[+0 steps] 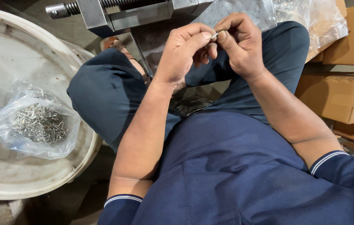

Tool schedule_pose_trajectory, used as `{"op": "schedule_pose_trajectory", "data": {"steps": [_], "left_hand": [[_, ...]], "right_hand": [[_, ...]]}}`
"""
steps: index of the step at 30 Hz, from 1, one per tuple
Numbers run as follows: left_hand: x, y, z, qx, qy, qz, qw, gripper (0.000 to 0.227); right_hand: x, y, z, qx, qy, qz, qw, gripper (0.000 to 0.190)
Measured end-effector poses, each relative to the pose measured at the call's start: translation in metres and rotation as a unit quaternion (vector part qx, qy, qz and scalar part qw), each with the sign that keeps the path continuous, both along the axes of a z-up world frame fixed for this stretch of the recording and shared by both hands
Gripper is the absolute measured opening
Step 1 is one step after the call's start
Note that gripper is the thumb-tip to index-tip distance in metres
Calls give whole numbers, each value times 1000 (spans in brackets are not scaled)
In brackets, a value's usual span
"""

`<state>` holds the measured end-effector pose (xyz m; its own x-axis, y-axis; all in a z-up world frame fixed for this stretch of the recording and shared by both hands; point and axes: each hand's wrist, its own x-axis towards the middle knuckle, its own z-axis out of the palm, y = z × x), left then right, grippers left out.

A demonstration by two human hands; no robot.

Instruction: The person sits cross-legged and uses a manual press to assemble small metal fasteners. They pick up individual pins and sleeves from a plastic bag, insert them into the press, and operate the screw mechanism to join the parts.

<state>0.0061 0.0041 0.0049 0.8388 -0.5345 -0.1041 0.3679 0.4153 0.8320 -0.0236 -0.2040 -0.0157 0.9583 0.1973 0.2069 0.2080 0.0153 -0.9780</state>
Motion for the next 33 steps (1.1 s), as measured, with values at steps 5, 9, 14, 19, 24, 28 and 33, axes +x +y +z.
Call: {"op": "schedule_pose_trajectory", "data": {"steps": [5,9,14,19,24,28,33], "left_hand": [[0,1,1,13,-3,-1,1000,20],[2,2,1,19,-3,-10,1000,16],[2,2,-1,8,8,-13,1000,15],[2,2,1,10,11,-11,1000,16],[1,3,3,20,12,-9,1000,16],[2,2,4,21,15,-9,1000,16],[3,2,4,40,7,-13,999,17]], "right_hand": [[4,-5,-1,48,60,25,997,13],[6,-6,-1,39,50,32,997,12],[7,-5,-2,19,29,32,999,11],[8,-4,-3,30,21,30,999,11],[7,-3,-3,34,22,33,999,11],[8,-4,-2,35,23,35,999,10],[8,-5,-2,24,10,43,999,10]]}}
